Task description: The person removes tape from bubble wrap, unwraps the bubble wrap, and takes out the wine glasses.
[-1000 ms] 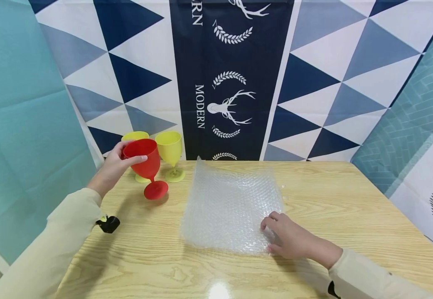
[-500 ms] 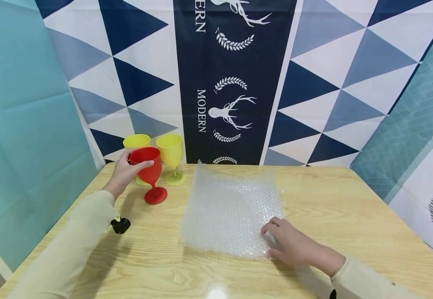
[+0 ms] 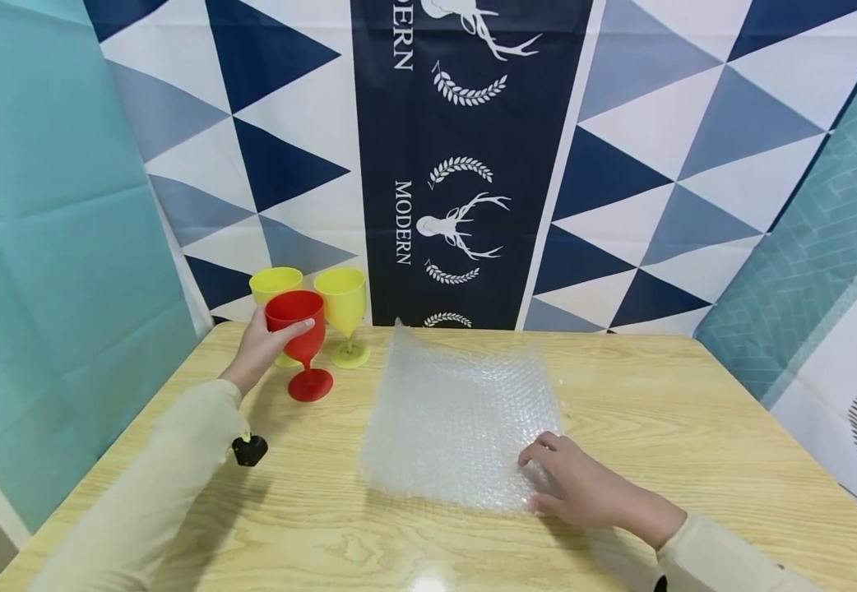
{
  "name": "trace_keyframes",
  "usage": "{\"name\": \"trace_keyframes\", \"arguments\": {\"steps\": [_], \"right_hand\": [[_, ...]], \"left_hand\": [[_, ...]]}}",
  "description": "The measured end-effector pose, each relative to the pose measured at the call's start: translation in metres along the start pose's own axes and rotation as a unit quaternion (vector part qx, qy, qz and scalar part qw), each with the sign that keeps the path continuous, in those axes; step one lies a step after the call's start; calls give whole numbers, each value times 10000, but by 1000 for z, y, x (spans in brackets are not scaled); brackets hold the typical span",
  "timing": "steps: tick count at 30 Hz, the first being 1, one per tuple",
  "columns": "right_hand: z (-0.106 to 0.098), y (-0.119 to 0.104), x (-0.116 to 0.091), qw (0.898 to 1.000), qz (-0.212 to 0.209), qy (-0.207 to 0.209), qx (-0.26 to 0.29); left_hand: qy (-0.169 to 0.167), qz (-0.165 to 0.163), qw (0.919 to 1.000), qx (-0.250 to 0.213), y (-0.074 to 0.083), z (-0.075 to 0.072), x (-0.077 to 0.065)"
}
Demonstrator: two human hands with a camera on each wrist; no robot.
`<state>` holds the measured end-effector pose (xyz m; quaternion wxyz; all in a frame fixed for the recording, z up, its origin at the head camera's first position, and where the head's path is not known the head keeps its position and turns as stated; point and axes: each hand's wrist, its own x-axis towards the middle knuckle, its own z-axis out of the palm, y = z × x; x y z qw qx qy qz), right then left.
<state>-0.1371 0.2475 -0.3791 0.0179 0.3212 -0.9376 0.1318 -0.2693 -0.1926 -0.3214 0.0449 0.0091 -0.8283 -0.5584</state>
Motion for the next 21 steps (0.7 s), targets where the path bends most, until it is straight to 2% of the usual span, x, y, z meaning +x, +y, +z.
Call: {"name": "trace_keyframes", "arguments": {"steps": [5, 8, 13, 15, 17, 19, 21], "right_hand": [[1, 0, 0, 9999, -104, 82, -1], [1, 0, 0, 9998, -164, 104, 16], [1, 2, 1, 9995, -287, 122, -23], [1, 2, 2, 9995, -300, 100, -27], [1, 3, 2, 9994, -315, 101, -52], [1, 3, 4, 9994, -327, 81, -89], [0, 3, 5, 9991, -379, 92, -136]], "left_hand": [[-197, -530, 9983, 135, -11, 4, -8], [-428, -952, 9938, 378, -17, 5, -15], [-1221, -1608, 9765, 755, -25, 4, -30], [-1429, -1703, 9708, 902, -27, 3, -36], [-1484, -1703, 9685, 1044, -27, 4, -42], [-1464, -1583, 9692, 1187, -26, 6, -47], [-1533, -1321, 9713, 1247, -24, 8, -52]]}}
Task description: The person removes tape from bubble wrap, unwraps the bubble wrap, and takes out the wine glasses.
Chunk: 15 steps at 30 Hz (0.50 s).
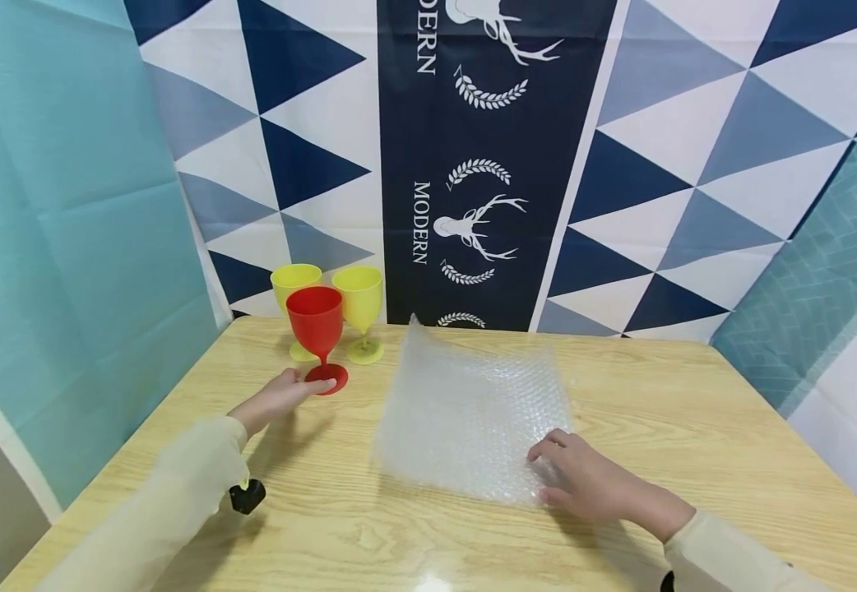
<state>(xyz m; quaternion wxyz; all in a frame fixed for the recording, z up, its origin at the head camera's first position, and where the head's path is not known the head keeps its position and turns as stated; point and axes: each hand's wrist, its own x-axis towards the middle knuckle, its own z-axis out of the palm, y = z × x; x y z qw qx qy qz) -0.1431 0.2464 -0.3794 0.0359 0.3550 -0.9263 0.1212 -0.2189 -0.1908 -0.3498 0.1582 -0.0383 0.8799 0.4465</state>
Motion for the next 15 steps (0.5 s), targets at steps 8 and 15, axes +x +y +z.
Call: {"name": "trace_keyframes", "arguments": {"steps": [8, 15], "right_hand": [[0, 5, 4, 9999, -134, -48, 58], [2, 7, 11, 9999, -97, -57, -99]], "left_hand": [[144, 324, 9980, 523, 10, 13, -17], [261, 594, 9922, 1060, 19, 21, -25]]}}
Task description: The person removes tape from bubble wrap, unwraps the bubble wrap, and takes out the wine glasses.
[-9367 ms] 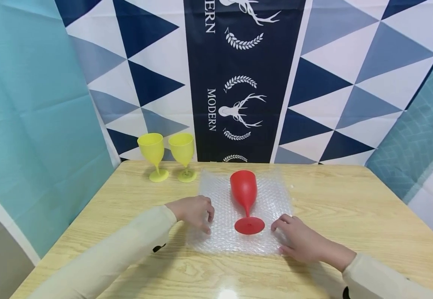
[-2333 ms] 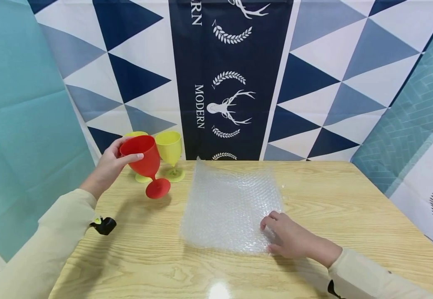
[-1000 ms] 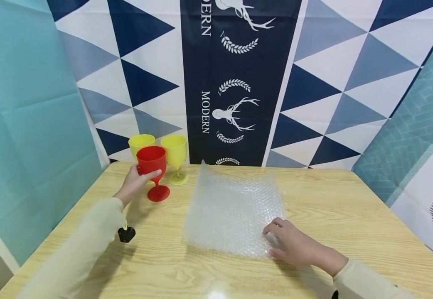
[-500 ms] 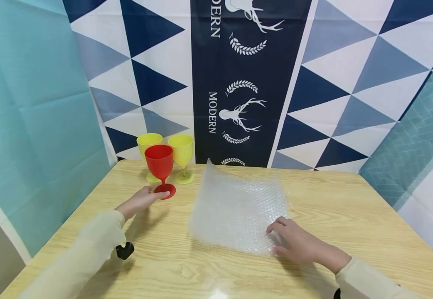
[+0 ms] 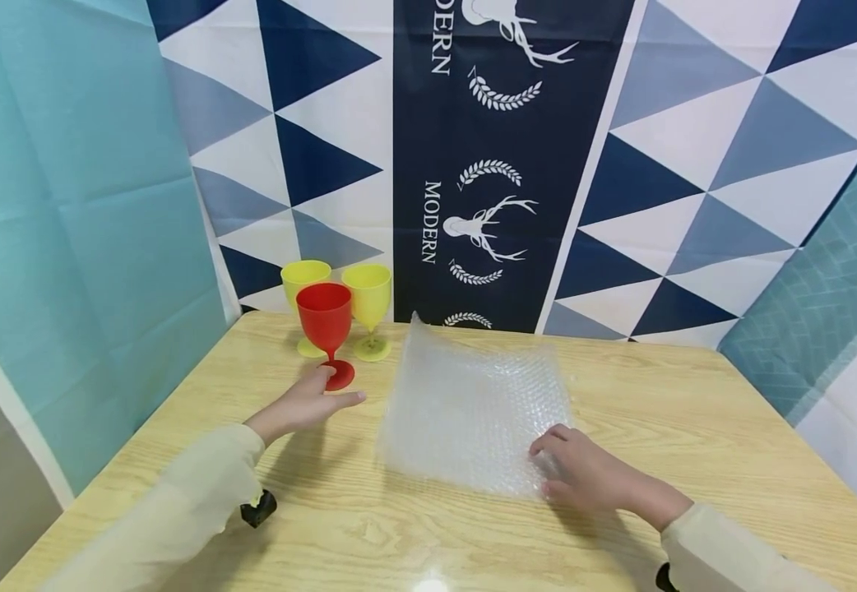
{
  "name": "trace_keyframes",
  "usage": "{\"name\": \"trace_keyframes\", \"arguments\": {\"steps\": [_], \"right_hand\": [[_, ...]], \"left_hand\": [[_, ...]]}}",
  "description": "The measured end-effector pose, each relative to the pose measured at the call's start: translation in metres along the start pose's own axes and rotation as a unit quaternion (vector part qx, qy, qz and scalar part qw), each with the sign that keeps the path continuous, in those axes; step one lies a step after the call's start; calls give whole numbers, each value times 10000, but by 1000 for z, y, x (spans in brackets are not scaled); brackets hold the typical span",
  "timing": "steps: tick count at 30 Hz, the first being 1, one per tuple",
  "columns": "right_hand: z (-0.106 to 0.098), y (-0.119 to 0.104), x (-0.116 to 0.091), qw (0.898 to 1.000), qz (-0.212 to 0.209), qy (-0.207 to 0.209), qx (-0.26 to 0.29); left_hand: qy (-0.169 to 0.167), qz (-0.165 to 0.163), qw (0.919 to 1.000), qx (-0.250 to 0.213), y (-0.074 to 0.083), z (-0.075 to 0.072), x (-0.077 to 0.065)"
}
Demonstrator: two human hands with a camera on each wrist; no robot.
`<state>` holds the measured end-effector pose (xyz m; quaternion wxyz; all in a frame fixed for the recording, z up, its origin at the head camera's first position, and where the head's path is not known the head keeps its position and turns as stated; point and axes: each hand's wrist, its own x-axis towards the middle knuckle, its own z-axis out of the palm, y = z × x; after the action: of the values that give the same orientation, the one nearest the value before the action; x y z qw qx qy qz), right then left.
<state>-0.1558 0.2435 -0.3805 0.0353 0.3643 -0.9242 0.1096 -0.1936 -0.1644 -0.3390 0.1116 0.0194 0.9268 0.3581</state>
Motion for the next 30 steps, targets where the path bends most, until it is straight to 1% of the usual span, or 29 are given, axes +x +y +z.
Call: {"name": "trace_keyframes", "arguments": {"steps": [4, 10, 15, 18, 20, 23, 27, 30], "right_hand": [[-5, -1, 2, 9998, 59, -98, 151], [-8, 0, 3, 9999, -45, 52, 128], [-7, 3, 2, 9997, 28, 155, 166], [-7, 4, -1, 9995, 109, 243, 146], [-10, 4, -2, 9995, 126, 256, 143], [-16, 4, -4, 9997, 90, 156, 180], [-28, 5, -4, 9995, 60, -86, 313], [-36, 5, -4, 9989, 123, -178, 425]], "left_hand": [[26, 215, 9996, 192, 5, 3, -1], [-10, 363, 9990, 274, 10, 7, -2], [-63, 448, 9983, 373, 12, 10, -3], [-127, 521, 9978, 387, 15, 11, -5], [-219, 558, 9973, 414, 17, 11, -8], [-467, 622, 9954, 562, 21, 10, -12], [-875, 617, 9898, 937, 23, 5, -15], [-1042, 584, 9855, 1204, 23, 3, -17]]}}
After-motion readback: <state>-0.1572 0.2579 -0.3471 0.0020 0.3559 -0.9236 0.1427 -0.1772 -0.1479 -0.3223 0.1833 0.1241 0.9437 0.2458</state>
